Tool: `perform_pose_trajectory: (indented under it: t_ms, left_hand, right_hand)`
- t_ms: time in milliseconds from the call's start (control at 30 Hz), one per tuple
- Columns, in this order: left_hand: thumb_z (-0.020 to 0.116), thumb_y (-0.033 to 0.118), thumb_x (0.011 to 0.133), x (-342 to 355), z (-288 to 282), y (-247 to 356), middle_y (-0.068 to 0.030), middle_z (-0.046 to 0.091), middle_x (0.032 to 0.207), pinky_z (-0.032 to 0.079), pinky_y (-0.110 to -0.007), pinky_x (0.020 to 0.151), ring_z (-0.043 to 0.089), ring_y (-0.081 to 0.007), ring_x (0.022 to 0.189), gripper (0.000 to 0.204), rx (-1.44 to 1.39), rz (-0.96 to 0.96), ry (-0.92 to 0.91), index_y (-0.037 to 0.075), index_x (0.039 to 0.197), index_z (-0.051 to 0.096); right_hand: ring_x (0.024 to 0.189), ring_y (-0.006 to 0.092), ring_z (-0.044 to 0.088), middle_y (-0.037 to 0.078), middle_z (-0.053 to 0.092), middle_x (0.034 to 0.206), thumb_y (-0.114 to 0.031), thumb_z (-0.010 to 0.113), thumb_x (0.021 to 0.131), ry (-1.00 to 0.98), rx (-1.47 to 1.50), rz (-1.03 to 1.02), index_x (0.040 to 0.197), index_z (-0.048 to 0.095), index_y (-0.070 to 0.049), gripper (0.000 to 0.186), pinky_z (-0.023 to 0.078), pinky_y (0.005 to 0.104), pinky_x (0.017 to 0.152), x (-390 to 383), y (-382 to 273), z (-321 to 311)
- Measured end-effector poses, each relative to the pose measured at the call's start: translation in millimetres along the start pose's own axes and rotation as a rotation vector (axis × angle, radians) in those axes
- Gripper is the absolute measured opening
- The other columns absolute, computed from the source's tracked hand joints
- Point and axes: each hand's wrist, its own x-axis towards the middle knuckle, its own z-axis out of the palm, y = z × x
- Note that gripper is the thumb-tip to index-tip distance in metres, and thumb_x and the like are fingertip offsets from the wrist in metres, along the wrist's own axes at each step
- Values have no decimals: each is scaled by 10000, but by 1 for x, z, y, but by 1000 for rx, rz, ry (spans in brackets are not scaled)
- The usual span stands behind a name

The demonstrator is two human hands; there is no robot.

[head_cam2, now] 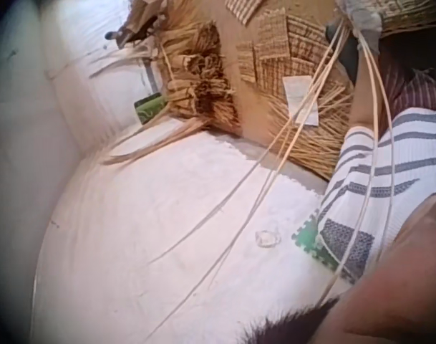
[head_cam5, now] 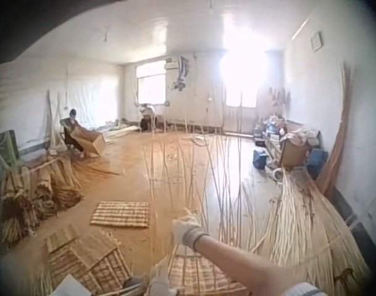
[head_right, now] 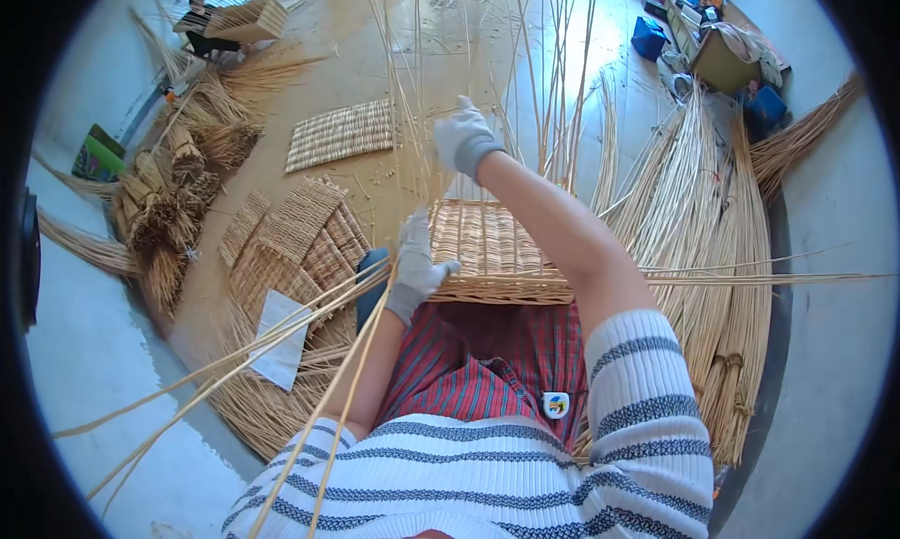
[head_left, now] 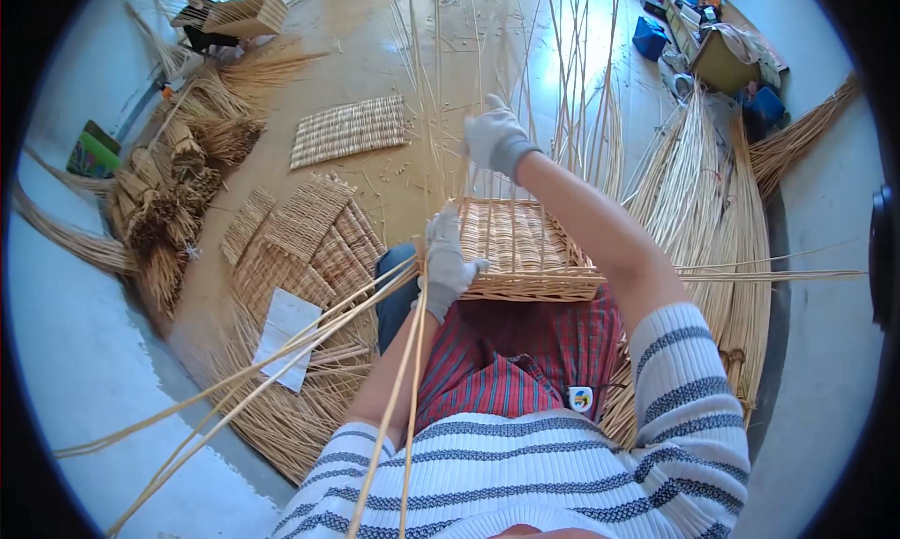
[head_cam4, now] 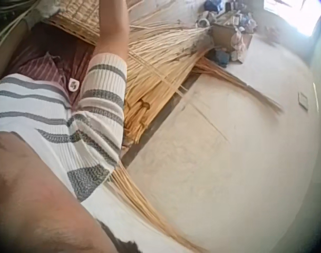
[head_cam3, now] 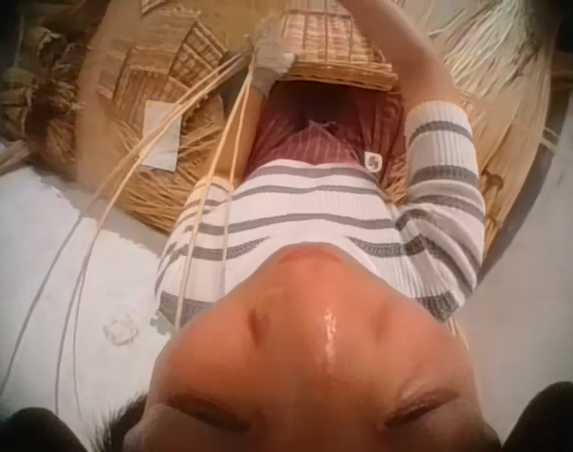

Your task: Weaving a wicker basket using long reeds.

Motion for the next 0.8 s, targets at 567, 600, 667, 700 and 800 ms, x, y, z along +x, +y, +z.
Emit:
perform_pose_trajectory:
  t_ms: [567, 600, 667, 700, 800]
  left_hand:
    - [731, 378, 867, -51, -33, -3, -187, 697, 1121, 538, -438, 848, 683, -356, 1013, 656, 248, 10, -216, 114, 1424, 507]
    - [730, 367, 878, -45, -35, -6, -163, 717, 919, 548, -425, 739, 707, -322, 829, 574, 34, -386, -469, 146, 1381, 564]
    - [727, 285, 904, -37, -39, -7, -94, 667, 722, 495, -370, 489, 606, -194, 544, 525, -77, -351, -469, 192, 1396, 570]
    - [722, 257, 912, -36, -40, -5, -79, 650, 704, 465, -349, 427, 565, -154, 497, 523, -198, -414, -511, 198, 1407, 565]
    - [702, 262, 933, -34, -41, 6, -74, 658, 735, 459, -299, 390, 544, -128, 471, 580, -255, -455, -510, 169, 1466, 493]
  right_hand:
    - [573, 96, 567, 39, 645, 774, -224, 558, 1041, 481, 1931, 789, 1230, 576, -70, 245, 480, 256, 493, -308, -107, 35]
    - [602, 100, 595, 44, 661, 784, -235, 572, 1034, 278, 1942, 764, 1203, 597, -76, 233, 490, 248, 508, -314, -103, 41]
    - [677, 108, 660, 53, 696, 810, -223, 623, 1006, -10, 2021, 1010, 1133, 649, -71, 199, 510, 226, 542, -312, -92, 46]
    - [686, 107, 662, 45, 698, 824, -207, 646, 990, 156, 1942, 922, 1136, 652, -66, 203, 508, 220, 544, -310, -87, 46]
    - [746, 103, 673, 20, 702, 885, -154, 736, 925, 538, 1852, 1084, 1121, 651, -65, 231, 524, 210, 573, -301, -82, 48]
